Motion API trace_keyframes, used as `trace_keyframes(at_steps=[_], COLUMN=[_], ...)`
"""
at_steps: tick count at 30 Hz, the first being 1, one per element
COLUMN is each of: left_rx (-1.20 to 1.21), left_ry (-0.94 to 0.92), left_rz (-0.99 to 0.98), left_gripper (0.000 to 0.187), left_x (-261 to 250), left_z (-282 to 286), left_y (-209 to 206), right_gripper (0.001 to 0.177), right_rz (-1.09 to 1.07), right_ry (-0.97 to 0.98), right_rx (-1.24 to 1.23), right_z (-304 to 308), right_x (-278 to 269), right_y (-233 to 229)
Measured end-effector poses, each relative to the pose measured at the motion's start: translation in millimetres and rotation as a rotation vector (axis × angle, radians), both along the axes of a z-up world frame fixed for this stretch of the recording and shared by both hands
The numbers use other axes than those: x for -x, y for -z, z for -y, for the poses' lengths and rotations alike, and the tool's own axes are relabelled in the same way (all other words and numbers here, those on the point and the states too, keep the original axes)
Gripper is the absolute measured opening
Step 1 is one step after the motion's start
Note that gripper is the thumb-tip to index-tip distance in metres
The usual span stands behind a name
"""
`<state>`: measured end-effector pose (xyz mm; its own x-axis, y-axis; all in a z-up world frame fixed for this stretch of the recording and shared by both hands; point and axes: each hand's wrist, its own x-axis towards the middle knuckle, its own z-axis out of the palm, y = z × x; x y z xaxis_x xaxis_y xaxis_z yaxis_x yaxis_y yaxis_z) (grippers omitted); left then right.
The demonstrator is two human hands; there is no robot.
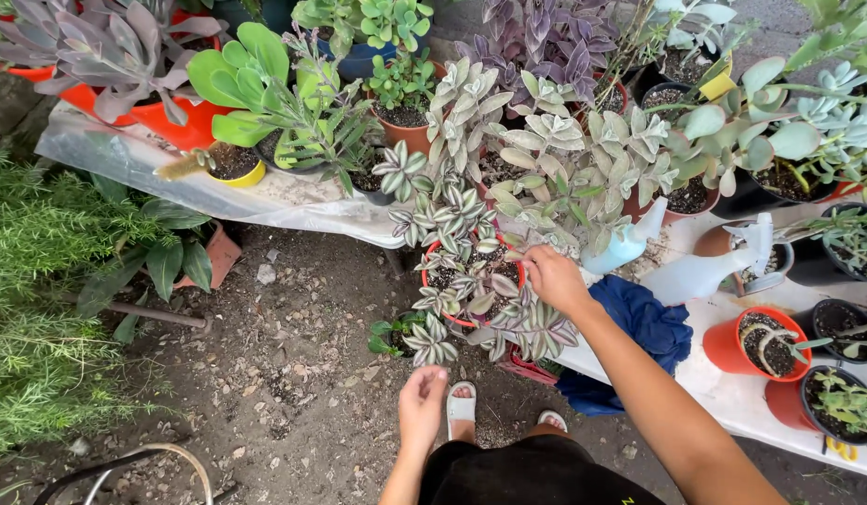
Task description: Pruning a plant and taking cuttings using small scissors
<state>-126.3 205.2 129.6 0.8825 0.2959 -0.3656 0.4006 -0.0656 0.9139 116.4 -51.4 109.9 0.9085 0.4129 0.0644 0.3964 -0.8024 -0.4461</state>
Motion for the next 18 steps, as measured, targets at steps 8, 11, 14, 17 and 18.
trace_keyframes(at_steps=[8, 11, 14, 17, 18], left_rx=[-0.072, -0.155, -0.360, -0.534, -0.581], left_ry=[0.079, 0.105, 0.216, 0.369, 0.446], left_rz=[0.274, 0.315, 0.338, 0.298, 0.253], left_gripper=[0.015, 0.014, 0.019, 0.037, 0.052], left_x=[-69.5, -99.6, -132.7, -155.6, -161.8], left_z=[18.8, 21.0, 20.0, 17.6, 17.2], left_y=[-20.1, -35.9, -31.9, -33.0, -36.6], right_gripper=[0.013, 0.039, 0.055, 0.050, 0.042], right_rz=[-0.390, -0.458, -0.493, -0.542, -0.579], right_ry=[0.294, 0.361, 0.367, 0.374, 0.386], right_rx=[-0.708, -0.958, -0.972, -1.005, -1.054], right_z=[-1.5, -2.2, -4.2, -14.6, -18.8], right_x=[13.2, 9.4, 9.6, 17.1, 19.8], right_y=[-1.1, 10.1, -3.1, -34.6, -47.5])
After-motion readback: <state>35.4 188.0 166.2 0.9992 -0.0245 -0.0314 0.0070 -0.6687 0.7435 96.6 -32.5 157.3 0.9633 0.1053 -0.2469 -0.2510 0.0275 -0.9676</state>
